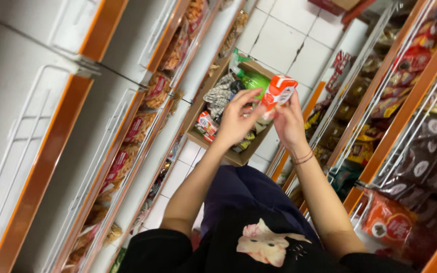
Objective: The person wipes convenience store shelves with a cloth, then picks up a carton from a box, scans it with a handheld device, and places it on a shelf.
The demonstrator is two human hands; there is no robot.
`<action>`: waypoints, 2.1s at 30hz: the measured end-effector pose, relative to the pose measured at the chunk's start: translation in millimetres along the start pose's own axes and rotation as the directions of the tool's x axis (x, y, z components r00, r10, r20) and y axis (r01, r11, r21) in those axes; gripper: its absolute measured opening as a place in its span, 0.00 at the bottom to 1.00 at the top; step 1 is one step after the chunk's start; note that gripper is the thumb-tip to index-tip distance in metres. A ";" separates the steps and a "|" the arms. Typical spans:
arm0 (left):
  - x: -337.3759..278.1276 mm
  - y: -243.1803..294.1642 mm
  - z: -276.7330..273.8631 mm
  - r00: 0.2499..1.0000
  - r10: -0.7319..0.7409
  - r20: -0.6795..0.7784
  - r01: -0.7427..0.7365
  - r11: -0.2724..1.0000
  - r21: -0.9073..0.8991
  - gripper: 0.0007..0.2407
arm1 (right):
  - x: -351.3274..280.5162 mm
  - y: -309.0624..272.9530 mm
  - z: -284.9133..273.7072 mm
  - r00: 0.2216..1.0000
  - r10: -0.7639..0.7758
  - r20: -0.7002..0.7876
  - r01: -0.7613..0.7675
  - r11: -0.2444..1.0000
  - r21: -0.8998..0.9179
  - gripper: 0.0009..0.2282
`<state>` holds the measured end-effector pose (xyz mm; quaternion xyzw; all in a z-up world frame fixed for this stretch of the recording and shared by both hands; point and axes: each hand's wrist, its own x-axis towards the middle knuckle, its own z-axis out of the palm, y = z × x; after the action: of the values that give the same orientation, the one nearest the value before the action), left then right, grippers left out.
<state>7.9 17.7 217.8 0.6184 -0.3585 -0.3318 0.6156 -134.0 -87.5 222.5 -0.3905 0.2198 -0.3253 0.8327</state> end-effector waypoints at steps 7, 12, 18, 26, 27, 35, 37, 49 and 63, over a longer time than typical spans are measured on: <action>-34.9 132.3 -47.8 0.978 0.174 -0.116 -0.158 0.979 0.131 0.21 | -1.6 -35.4 75.9 0.959 -0.025 0.282 0.121 0.936 -0.331 0.31; -76.4 176.6 -90.2 0.892 0.351 -0.285 -0.226 0.892 0.391 0.21 | 2.2 -35.4 142.2 0.861 -0.074 0.502 0.271 0.903 -0.332 0.32; -130.3 220.8 -144.0 0.778 0.459 -0.429 -0.239 0.848 0.473 0.21 | 0.2 -25.7 226.5 0.724 -0.046 0.688 0.265 0.939 -0.217 0.33; -194.8 272.2 -221.8 0.590 0.615 -0.522 -0.209 0.742 0.637 0.14 | -14.6 -3.5 349.6 0.609 -0.058 0.791 0.302 0.939 -0.164 0.35; -199.6 277.2 -232.3 0.582 0.626 -0.518 -0.202 0.729 0.654 0.14 | -16.1 -1.8 363.7 0.599 -0.067 0.798 0.318 0.935 -0.160 0.35; -222.0 316.2 -299.4 0.540 0.722 -0.433 -0.271 0.636 0.723 0.14 | -22.6 3.5 447.7 0.416 -0.305 0.857 0.620 0.785 -0.022 0.40; -227.4 324.1 -309.2 0.557 0.742 -0.372 -0.276 0.589 0.760 0.16 | -20.0 5.7 459.3 0.386 -0.343 0.856 0.684 0.729 -0.017 0.40; -218.0 358.7 -364.0 0.523 0.847 -0.091 0.267 -0.061 0.962 0.18 | 17.6 -30.2 523.0 0.325 -0.399 0.857 0.785 0.620 -0.009 0.34; -185.6 349.7 -376.4 0.527 0.835 -0.161 0.464 -0.124 0.877 0.21 | 56.8 -39.2 580.4 0.249 -0.198 0.948 0.842 0.528 -0.111 0.31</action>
<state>219.3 378.1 569.7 0.8283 -0.2571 0.4921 0.0753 250.8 147.4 594.5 -0.7924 -0.2891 -0.2700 0.4643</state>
